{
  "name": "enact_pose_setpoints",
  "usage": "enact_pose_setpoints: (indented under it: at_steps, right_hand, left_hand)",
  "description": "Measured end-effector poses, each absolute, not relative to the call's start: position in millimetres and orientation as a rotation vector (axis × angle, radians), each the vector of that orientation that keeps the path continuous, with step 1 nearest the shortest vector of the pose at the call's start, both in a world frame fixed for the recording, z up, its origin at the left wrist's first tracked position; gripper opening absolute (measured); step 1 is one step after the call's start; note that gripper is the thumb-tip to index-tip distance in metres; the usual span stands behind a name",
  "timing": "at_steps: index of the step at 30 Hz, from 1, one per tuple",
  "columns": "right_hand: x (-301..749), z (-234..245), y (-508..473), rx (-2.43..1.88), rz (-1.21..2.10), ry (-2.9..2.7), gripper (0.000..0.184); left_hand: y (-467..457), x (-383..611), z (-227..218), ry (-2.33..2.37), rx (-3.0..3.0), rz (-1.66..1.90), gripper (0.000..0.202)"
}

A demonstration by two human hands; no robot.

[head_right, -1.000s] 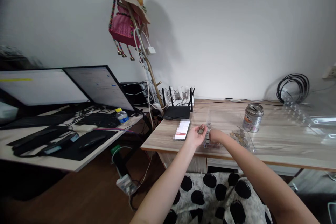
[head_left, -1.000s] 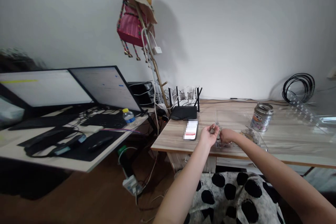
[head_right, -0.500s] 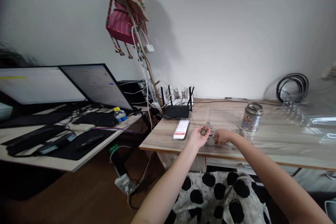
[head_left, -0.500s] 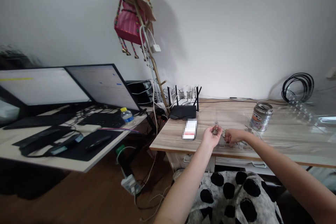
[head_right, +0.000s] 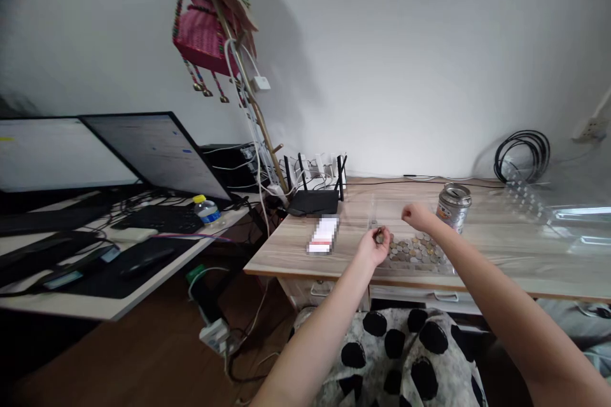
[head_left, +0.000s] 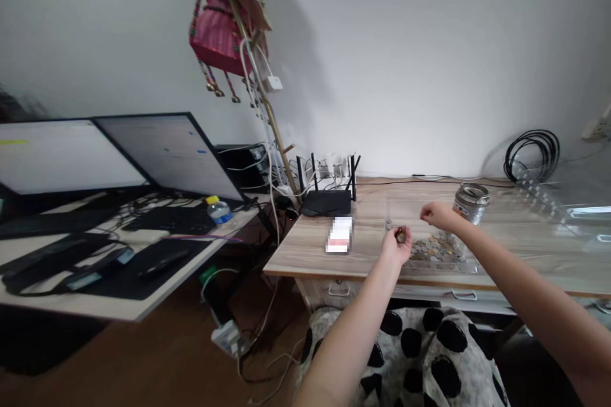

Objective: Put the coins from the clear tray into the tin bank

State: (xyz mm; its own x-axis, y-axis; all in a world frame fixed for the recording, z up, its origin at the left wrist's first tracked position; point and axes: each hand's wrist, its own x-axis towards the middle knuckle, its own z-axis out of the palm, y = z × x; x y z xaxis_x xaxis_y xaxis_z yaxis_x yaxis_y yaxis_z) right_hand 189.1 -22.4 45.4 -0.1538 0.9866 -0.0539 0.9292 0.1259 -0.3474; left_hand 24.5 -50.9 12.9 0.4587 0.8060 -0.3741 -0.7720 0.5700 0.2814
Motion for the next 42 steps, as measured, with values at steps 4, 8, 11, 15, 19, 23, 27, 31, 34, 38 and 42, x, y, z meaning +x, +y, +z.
enact_pose_setpoints:
  at_steps: [4, 8, 11, 15, 19, 23, 27, 31, 34, 38, 42]
  right_hand:
    - [213.9, 9.0, -23.1, -2.139, 0.38, -2.175, 0.03]
    - [224.3, -11.0, -17.3, -2.223, 0.48, -2.213, 0.031]
    - [228.1, -12.3, -13.7, -2.211, 0.536, -2.223, 0.03]
    - [226.8, -11.3, -15.5, -2.126, 0.558, -2.178, 0.027]
    - [220.8, -13.6, -18.2, -2.067, 0.615, -2.111, 0.033]
    - [223.1, -15.9, -23.7, -2.036, 0.776, -2.057, 0.024]
    - [226.0, -12.5, -31.3, -1.912, 0.887, -2.014, 0.017]
    - [211.5, 9.5, -32.9, -1.74, 0.83, -1.922, 0.026]
    - [204.2, 42.1, -31.5, -1.603, 0.736, -1.873, 0.034]
    - [242.1, 88.3, -25.5, -1.658, 0.079, -1.62, 0.031]
    - [307.1, 104.1, -11.2, -2.179, -0.197, -1.317, 0.025]
  left_hand:
    - [-44.0, 13.9, 18.0, 0.435, 0.138, 0.862, 0.014]
    - [-36.8, 4.5, 20.1, 0.404, 0.206, 0.786, 0.012]
    - [-31.9, -2.4, 16.9, 0.394, 0.239, 0.803, 0.012]
    - [-26.4, -5.0, 8.1, 0.408, 0.259, 0.819, 0.014]
    - [-25.1, 3.1, 0.3, 0.444, 0.278, 0.77, 0.015]
    - [-26.4, 9.7, -4.4, 0.478, 0.303, 0.731, 0.016]
    - [-26.4, 10.9, -7.2, 0.508, 0.326, 0.722, 0.017]
    - [-24.7, 15.6, -2.7, 0.542, 0.364, 0.646, 0.02]
    - [-20.3, 24.4, 9.2, 0.563, 0.484, 0.497, 0.024]
    - [-7.2, 36.1, 30.1, 0.603, 0.697, 0.413, 0.015]
    - [12.9, 40.5, 40.7, 0.619, 0.909, 0.488, 0.019]
